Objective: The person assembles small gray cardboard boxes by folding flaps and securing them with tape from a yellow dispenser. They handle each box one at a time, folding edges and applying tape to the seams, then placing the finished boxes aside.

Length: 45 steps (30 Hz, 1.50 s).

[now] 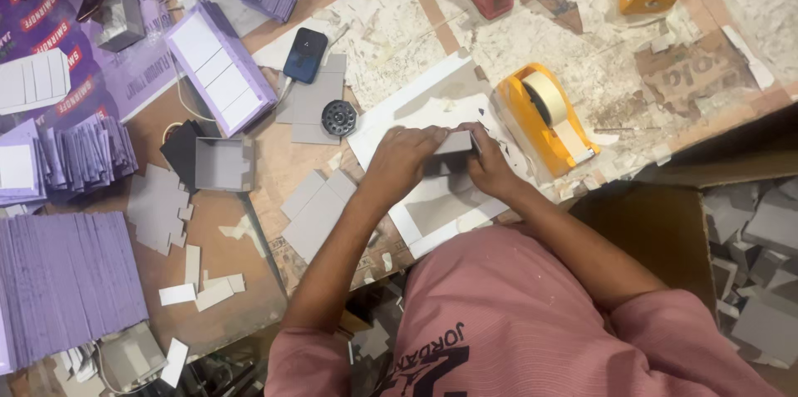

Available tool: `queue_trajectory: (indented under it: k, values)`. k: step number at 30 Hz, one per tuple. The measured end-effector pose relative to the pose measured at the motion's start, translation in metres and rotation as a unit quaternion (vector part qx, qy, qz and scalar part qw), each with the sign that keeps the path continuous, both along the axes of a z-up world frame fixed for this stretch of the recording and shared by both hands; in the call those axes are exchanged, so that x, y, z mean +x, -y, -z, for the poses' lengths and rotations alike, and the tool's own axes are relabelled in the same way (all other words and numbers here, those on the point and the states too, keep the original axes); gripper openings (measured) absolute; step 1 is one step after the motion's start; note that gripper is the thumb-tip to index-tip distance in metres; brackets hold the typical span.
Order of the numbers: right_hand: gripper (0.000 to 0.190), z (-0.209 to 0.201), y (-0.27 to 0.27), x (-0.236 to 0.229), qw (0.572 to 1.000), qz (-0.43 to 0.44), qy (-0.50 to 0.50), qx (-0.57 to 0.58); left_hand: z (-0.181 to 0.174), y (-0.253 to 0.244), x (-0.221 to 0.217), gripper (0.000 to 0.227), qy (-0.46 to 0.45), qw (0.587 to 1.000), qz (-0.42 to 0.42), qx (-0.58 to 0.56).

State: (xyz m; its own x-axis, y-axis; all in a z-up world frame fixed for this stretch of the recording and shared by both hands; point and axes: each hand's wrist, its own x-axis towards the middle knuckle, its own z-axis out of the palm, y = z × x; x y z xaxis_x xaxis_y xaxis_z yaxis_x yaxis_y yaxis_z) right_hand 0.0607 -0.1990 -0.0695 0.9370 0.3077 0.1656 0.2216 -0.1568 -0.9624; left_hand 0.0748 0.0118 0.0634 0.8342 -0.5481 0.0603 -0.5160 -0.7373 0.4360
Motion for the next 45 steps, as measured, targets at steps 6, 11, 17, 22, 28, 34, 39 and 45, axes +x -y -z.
queue_trajectory:
  k: [6, 11, 17, 22, 28, 34, 39, 45]
  values:
    - [0.050, 0.016, -0.002, -0.018, 0.999, -0.002, 0.035, 0.029, -0.006, 0.011, -0.017, 0.056, 0.045, 0.988, 0.034, 0.144]
    - [0.044, 0.021, -0.008, -0.021, 0.999, 0.038, 0.023, 0.022, -0.010, 0.025, -0.019, 0.058, -0.007, 0.991, 0.035, 0.126]
    - [0.050, 0.032, -0.013, -0.026, 0.997, 0.061, 0.037, 0.000, -0.005, 0.026, -0.021, 0.055, -0.011, 0.996, 0.031, 0.084]
    - [0.050, 0.031, -0.014, -0.024, 0.996, 0.064, 0.064, 0.015, -0.003, 0.029, -0.021, 0.052, 0.038, 0.998, 0.049, 0.033]
    - [0.049, 0.029, -0.014, -0.025, 0.997, 0.059, 0.041, 0.005, -0.007, 0.030, -0.021, 0.055, 0.014, 0.998, 0.044, 0.039]
    - [0.057, 0.025, -0.012, -0.024, 0.999, 0.031, -0.018, 0.015, -0.002, 0.030, -0.022, 0.058, 0.016, 0.998, 0.039, 0.049]
    - [0.059, -0.008, -0.005, -0.008, 0.979, 0.055, -0.139, 0.137, 0.005, 0.003, -0.017, 0.028, 0.032, 0.993, -0.087, -0.068]
    - [0.054, -0.040, 0.016, 0.017, 0.936, 0.019, -0.306, 0.171, 0.025, -0.023, -0.028, 0.032, -0.126, 0.909, -0.324, -0.230]
